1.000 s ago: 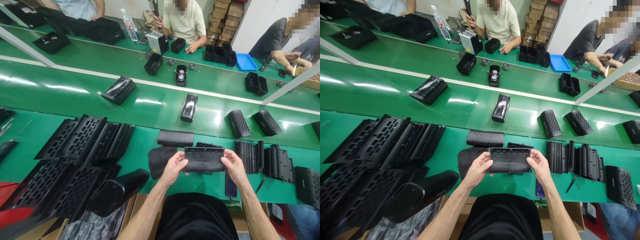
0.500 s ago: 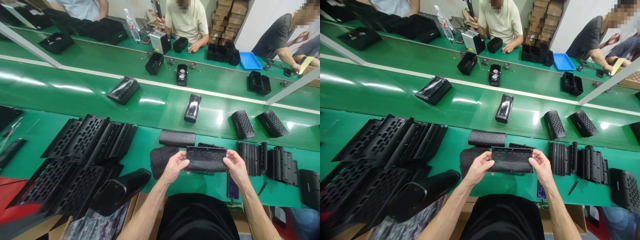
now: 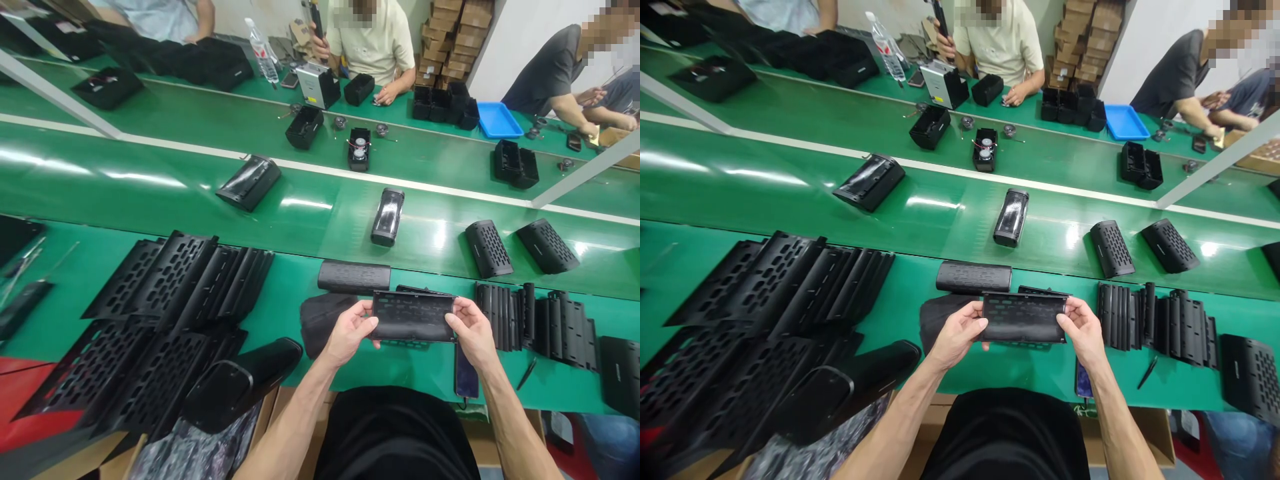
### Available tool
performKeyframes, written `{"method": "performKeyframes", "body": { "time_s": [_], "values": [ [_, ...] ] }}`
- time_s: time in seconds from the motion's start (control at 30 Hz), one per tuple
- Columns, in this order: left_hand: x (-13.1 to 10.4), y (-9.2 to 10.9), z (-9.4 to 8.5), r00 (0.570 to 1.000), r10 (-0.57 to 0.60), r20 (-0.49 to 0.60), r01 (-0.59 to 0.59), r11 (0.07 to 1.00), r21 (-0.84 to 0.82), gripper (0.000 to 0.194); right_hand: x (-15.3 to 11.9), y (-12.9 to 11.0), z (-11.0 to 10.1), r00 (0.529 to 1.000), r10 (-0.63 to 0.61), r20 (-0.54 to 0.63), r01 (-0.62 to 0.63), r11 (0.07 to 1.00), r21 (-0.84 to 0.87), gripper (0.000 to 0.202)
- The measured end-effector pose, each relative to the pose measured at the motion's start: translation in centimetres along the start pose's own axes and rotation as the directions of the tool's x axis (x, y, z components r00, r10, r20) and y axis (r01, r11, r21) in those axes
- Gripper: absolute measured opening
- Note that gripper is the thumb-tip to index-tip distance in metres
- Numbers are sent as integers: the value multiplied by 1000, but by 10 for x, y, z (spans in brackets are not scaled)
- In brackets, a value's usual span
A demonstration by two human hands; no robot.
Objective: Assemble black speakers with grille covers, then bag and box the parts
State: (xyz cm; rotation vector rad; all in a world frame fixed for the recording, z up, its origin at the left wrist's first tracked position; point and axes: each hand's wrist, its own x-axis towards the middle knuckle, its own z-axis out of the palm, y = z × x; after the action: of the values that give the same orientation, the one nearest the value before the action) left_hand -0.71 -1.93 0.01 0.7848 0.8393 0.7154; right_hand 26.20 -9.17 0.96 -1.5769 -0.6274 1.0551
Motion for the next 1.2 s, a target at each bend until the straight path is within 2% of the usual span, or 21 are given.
{"method": "performKeyframes", "body": {
  "time_s": [0.13,0.27,0.5,0.8,1.2],
  "values": [
    [-1,4,2,1000,4,30,-3,1000,-30,43,-1,2,-1,1000,3,9,-3,1000,7,51],
    [0,3,3,999,-37,-3,36,998,-54,39,-1,5,0,1000,19,22,-20,999,48,50],
    [4,3,6,993,-113,-32,110,990,-84,37,1,7,6,986,167,16,-168,976,138,53],
    [3,6,7,993,-116,-17,114,988,-104,38,-1,0,11,972,234,20,-232,946,225,50],
    [1,8,7,996,-91,-4,90,986,-139,37,5,-11,15,987,161,10,-161,978,131,48]
  ]
}}
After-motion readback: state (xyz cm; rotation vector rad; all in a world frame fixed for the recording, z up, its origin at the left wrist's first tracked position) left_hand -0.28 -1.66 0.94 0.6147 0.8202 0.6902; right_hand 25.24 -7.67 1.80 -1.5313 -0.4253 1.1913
